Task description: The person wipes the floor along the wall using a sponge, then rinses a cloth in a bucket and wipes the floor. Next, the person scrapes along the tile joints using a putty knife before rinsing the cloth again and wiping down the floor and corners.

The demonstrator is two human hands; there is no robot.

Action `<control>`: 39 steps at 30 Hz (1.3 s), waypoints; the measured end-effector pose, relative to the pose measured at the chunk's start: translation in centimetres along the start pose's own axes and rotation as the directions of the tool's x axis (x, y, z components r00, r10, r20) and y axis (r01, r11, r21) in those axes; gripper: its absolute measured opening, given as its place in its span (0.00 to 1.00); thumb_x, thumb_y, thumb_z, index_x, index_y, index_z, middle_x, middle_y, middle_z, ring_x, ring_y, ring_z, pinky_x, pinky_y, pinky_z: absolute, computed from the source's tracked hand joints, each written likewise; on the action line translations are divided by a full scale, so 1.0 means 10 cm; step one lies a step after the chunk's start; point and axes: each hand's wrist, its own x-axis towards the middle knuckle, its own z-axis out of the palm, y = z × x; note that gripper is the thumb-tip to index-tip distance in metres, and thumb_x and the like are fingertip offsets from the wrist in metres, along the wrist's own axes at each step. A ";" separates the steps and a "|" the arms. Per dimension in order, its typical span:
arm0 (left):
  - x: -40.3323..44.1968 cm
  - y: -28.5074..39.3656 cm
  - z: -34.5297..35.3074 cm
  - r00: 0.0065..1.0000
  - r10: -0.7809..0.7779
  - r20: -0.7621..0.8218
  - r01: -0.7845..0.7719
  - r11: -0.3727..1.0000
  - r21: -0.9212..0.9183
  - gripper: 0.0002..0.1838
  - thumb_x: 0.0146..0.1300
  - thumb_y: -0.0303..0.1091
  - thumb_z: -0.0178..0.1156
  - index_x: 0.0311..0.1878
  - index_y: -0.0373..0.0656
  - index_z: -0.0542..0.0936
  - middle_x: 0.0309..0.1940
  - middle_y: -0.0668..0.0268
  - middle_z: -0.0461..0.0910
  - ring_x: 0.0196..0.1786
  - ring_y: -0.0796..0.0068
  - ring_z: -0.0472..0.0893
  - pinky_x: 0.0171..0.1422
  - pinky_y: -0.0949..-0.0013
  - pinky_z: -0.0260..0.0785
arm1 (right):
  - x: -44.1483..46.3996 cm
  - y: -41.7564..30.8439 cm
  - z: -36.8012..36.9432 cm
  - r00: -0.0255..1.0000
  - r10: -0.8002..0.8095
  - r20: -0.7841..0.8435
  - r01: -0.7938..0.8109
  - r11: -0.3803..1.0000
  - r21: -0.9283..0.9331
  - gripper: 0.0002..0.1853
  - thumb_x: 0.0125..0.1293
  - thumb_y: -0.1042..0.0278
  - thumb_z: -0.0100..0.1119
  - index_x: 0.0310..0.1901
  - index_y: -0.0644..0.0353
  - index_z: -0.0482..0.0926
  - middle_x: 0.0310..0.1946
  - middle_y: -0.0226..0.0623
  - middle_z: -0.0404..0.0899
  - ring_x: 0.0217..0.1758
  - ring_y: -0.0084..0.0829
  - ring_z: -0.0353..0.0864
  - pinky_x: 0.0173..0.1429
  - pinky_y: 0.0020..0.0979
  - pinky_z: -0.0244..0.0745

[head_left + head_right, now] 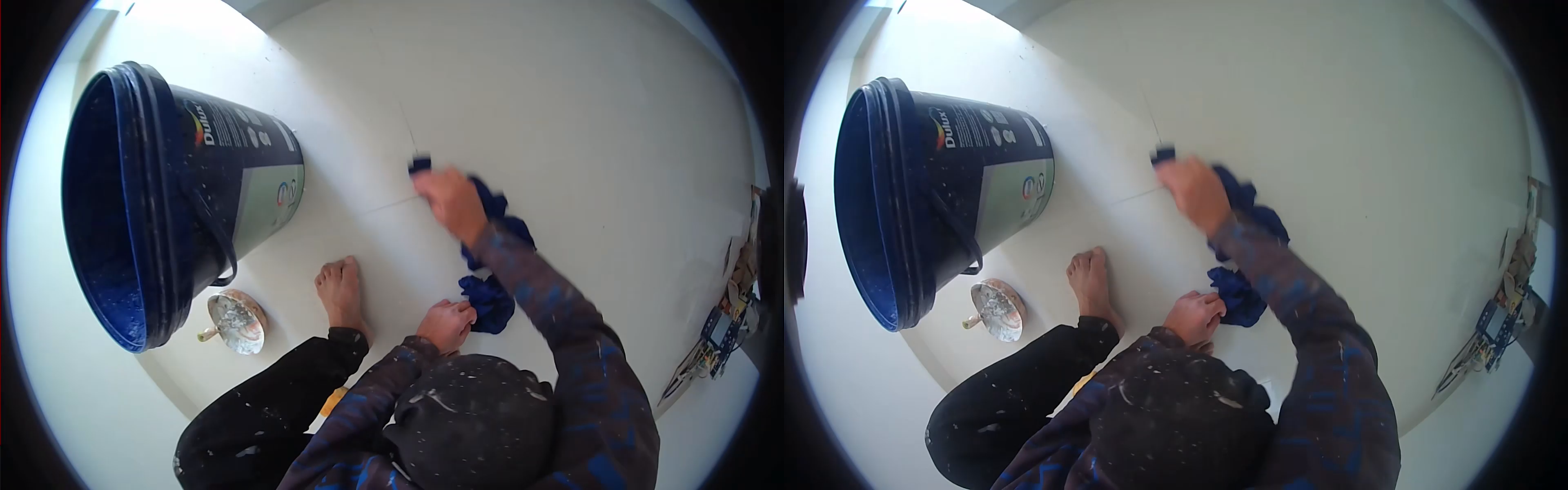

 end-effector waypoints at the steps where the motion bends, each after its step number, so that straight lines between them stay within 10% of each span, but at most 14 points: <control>1: 0.03 -0.02 0.00 1.000 0.004 0.020 -0.004 1.000 0.001 0.05 0.58 0.29 0.65 0.35 0.48 0.78 0.35 0.66 0.79 0.38 0.61 0.82 0.49 0.58 0.72 | -0.19 -0.04 -0.06 0.998 0.007 0.068 -0.008 1.000 0.014 0.12 0.61 0.79 0.62 0.45 0.57 0.86 0.46 0.35 0.89 0.47 0.44 0.84 0.54 0.42 0.78; 12: -0.03 -0.07 0.19 0.995 -0.041 -0.094 0.038 0.999 -0.028 0.07 0.54 0.28 0.67 0.34 0.48 0.79 0.33 0.68 0.80 0.36 0.61 0.82 0.47 0.61 0.74 | 1.75 0.68 0.26 0.909 -0.098 -0.406 0.076 0.995 -0.068 0.16 0.66 0.75 0.63 0.55 0.57 0.83 0.49 0.42 0.86 0.52 0.50 0.81 0.60 0.44 0.77; 18: 0.20 -0.01 -0.06 0.981 -0.028 0.191 0.034 0.999 -0.026 0.05 0.58 0.30 0.63 0.38 0.49 0.83 0.37 0.67 0.84 0.40 0.59 0.84 0.50 0.60 0.76 | 0.13 -0.03 0.23 0.899 -0.401 0.175 0.367 0.909 0.199 0.16 0.60 0.71 0.65 0.51 0.55 0.85 0.48 0.34 0.87 0.43 0.39 0.84 0.50 0.38 0.82; 23: 0.67 0.52 -0.69 0.577 -0.138 0.805 0.334 0.939 -0.079 0.11 0.65 0.37 0.61 0.45 0.46 0.89 0.40 0.63 0.90 0.44 0.59 0.88 0.52 0.59 0.79 | -1.20 -0.31 -0.16 0.750 -0.516 0.414 0.340 0.837 0.428 0.12 0.52 0.64 0.67 0.39 0.53 0.84 0.35 0.30 0.80 0.40 0.36 0.83 0.41 0.38 0.81; 25: 0.77 0.57 -0.86 0.642 -0.039 0.766 0.296 0.934 -0.200 0.12 0.67 0.39 0.62 0.45 0.44 0.89 0.37 0.59 0.90 0.44 0.58 0.88 0.52 0.60 0.79 | -1.81 -0.09 -0.32 0.696 -0.267 0.667 -0.154 0.851 0.502 0.11 0.52 0.66 0.67 0.38 0.52 0.84 0.37 0.30 0.81 0.44 0.35 0.83 0.44 0.37 0.82; 28: 1.05 0.51 -1.01 0.789 0.019 0.615 0.181 0.948 -0.261 0.11 0.70 0.35 0.61 0.48 0.41 0.87 0.39 0.59 0.89 0.43 0.61 0.87 0.51 0.62 0.79 | -2.04 -0.28 -0.96 0.818 -0.193 0.541 0.000 0.942 0.336 0.12 0.52 0.69 0.67 0.41 0.53 0.85 0.41 0.30 0.83 0.49 0.34 0.84 0.54 0.40 0.80; 33: 1.47 0.20 -1.05 0.974 -0.188 0.127 0.202 0.973 -0.115 0.18 0.71 0.28 0.60 0.63 0.45 0.79 0.46 0.61 0.87 0.49 0.65 0.87 0.50 0.64 0.78 | -2.63 -0.88 -1.46 0.954 0.257 0.154 -0.264 0.964 0.026 0.17 0.56 0.68 0.70 0.48 0.57 0.85 0.53 0.35 0.83 0.59 0.37 0.81 0.72 0.51 0.66; 35: 1.68 0.33 -1.03 0.970 -0.232 0.065 0.235 0.971 -0.042 0.18 0.71 0.27 0.59 0.64 0.44 0.79 0.48 0.61 0.87 0.52 0.66 0.86 0.53 0.65 0.77 | -2.76 -1.28 -1.48 0.566 0.693 -0.447 -0.800 0.593 -0.093 0.24 0.57 0.65 0.72 0.57 0.59 0.81 0.64 0.44 0.75 0.68 0.44 0.73 0.75 0.49 0.62; 36: 1.79 0.34 -1.00 0.972 -0.218 0.088 0.221 0.975 -0.023 0.18 0.71 0.27 0.59 0.64 0.44 0.79 0.48 0.61 0.87 0.52 0.66 0.86 0.53 0.65 0.77 | -2.90 -1.39 -1.31 0.382 0.793 -0.475 -0.892 0.450 0.034 0.45 0.56 0.54 0.77 0.72 0.61 0.68 0.75 0.54 0.60 0.79 0.56 0.59 0.78 0.54 0.55; 39: 2.14 0.30 -1.13 0.970 -0.173 0.170 0.149 0.978 0.146 0.18 0.71 0.26 0.59 0.63 0.43 0.79 0.47 0.60 0.87 0.49 0.66 0.86 0.53 0.64 0.77 | -2.77 -1.61 -0.74 0.121 0.810 -0.574 -0.942 0.276 0.190 0.63 0.51 0.43 0.81 0.80 0.61 0.53 0.81 0.60 0.47 0.84 0.63 0.45 0.80 0.63 0.45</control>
